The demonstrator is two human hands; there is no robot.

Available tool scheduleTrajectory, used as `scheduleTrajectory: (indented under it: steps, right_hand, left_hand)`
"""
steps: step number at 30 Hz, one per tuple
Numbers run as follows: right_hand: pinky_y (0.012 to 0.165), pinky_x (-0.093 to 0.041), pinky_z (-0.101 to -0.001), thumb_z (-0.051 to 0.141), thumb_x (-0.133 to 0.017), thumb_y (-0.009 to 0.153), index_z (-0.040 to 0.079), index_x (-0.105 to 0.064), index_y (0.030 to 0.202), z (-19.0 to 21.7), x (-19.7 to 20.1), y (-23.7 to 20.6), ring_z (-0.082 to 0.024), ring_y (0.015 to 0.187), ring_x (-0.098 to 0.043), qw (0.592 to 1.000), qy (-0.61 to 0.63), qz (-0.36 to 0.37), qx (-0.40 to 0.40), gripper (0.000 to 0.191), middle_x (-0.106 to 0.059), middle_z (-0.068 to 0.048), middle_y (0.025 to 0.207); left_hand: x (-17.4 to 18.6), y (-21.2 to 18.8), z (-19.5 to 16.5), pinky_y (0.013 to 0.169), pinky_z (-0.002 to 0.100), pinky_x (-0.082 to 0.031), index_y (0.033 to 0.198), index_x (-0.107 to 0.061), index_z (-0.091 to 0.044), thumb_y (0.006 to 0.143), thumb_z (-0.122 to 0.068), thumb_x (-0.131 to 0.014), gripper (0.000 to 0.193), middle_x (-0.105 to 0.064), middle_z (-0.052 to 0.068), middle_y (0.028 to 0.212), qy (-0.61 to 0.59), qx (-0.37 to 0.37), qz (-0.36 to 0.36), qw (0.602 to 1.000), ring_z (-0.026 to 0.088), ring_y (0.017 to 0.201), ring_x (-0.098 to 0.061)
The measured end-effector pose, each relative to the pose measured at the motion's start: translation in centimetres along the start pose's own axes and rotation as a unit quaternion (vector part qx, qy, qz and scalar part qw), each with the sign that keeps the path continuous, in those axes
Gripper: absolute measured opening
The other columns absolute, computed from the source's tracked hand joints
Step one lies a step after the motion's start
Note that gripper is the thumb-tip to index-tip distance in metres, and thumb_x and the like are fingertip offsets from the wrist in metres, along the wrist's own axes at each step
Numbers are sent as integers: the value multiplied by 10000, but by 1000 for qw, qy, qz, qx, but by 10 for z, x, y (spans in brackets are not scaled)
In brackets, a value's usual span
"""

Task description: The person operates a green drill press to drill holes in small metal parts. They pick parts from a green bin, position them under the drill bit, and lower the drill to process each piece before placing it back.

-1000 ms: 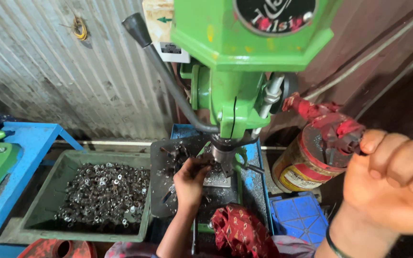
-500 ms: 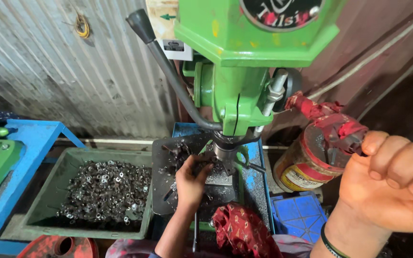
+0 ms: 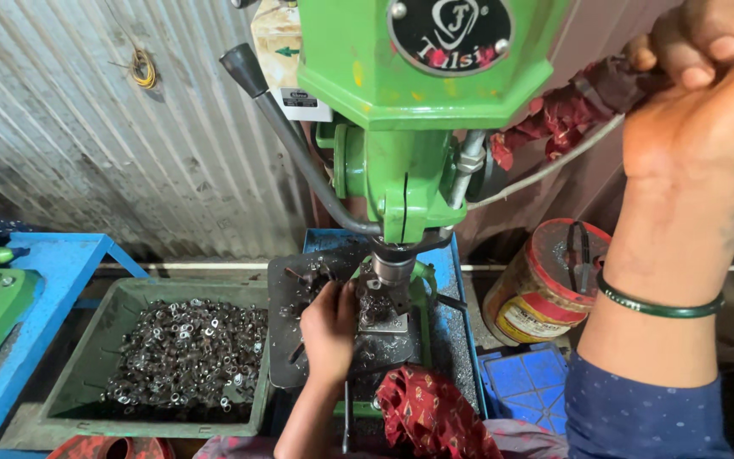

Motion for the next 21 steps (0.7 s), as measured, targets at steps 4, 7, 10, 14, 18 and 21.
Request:
scheduleTrajectory:
  steps: [4, 7, 10, 14, 18, 21]
  right_hand:
    - [704, -264, -270, 260, -416, 1165, 147, -449, 936, -2, 0, -8, -88, 637, -240, 1000, -6, 11, -8, 258, -301, 65, 713]
    - [705, -276, -273, 274, -423, 1151, 150, -454, 924, -2, -7, -8, -93, 637, -252, 1000, -6, 12, -12, 261, -308, 61, 709]
    - [707, -289, -276, 289, -430, 1137, 153, -458, 911, -2, -9, -8, -98, 638, -263, 1000, -7, 15, -13, 265, -316, 57, 704]
    - [708, -305, -279, 308, -440, 1118, 157, -464, 895, -2, -3, -12, -104, 638, -279, 1000, -11, 20, -14, 271, -326, 52, 698]
    - [710, -321, -283, 327, -449, 1099, 161, -470, 879, -4, -2, -10, -111, 639, -294, 999, -12, 23, -18, 277, -336, 47, 692]
    - [711, -333, -286, 342, -456, 1085, 164, -475, 866, -1, -11, -13, -116, 639, -305, 999, -14, 22, -21, 283, -343, 44, 687]
  left_hand:
    - [6, -10, -5, 618, 374, -549, 990, -758, -64, 855, -156, -740, 164, -756, 126, 790, -22, -60, -19, 998, 256, 634, -718]
    - [4, -18, -10, 673, 364, -575, 975, -766, -83, 840, -167, -766, 159, -772, 92, 874, 12, -145, -49, 988, 254, 745, -754]
    - [3, -24, -9, 700, 390, -572, 978, -771, -116, 847, -181, -771, 147, -768, 88, 884, 79, -195, -63, 976, 290, 797, -736]
    - [-3, -24, 2, 687, 401, -570, 971, -782, -130, 836, -187, -779, 146, -770, 90, 878, 87, -156, -63, 982, 299, 795, -732]
    - [-16, -15, 12, 706, 390, -571, 962, -780, -109, 832, -182, -786, 150, -767, 95, 847, 47, -111, -41, 992, 287, 791, -737]
    - [-19, -15, 8, 846, 385, -574, 1074, -765, -109, 875, -184, -756, 213, -781, 105, 1006, 49, -151, -44, 986, 280, 951, -742]
Point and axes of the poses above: each hand's wrist, its own y-axis towards the middle knuckle, its own x-axis out of the back of the hand, z = x × y, the point moved 6 cm from there along y, towards the middle knuckle
